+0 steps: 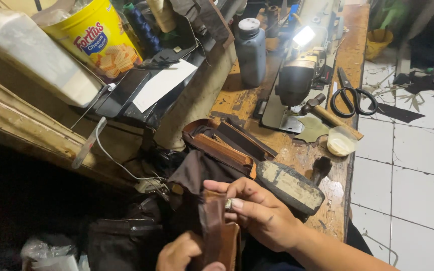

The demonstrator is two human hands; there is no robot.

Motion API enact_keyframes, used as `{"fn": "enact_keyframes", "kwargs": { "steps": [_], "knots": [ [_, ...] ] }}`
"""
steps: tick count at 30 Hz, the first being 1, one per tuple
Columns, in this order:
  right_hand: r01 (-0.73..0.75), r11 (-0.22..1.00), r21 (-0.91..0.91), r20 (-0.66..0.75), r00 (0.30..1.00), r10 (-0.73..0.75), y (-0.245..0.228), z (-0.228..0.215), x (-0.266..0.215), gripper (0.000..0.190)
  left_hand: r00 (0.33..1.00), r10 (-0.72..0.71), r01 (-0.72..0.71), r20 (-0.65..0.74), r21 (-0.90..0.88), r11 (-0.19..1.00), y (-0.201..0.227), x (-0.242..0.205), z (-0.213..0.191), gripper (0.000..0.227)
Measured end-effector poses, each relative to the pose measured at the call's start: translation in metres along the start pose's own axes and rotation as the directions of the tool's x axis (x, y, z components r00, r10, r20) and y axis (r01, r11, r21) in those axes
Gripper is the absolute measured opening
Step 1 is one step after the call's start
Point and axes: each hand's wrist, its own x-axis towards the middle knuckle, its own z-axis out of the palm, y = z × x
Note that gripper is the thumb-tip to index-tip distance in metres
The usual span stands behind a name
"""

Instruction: Assembling and finishing a leather bag by applying glue and hammering the edges

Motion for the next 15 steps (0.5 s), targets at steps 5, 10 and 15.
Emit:
{"fn": "enact_keyframes", "kwargs": {
  "steps": [5,10,15],
  "knots": [
    [-0.003,0.980,0.199,0.004,1.000,0.003,-0.006,0.009,-0.007,0.008,0.884,-0.377,0.253,0.275,0.396,0.883,0.005,0.021,-0.006,0.025],
    [-0.001,1.000,0.028,0.194,0.981,-0.005,-0.035,0.019,-0.030,0.011,0.697,-0.598,0.398,0.395,0.480,0.782,0.004,0.041,-0.043,0.037],
    [-0.029,0.974,-0.223,0.488,0.862,0.137,-0.053,0.011,-0.048,0.028,0.910,0.009,0.039,0.414,-0.107,0.993,0.013,0.064,-0.055,0.057]
  ]
}}
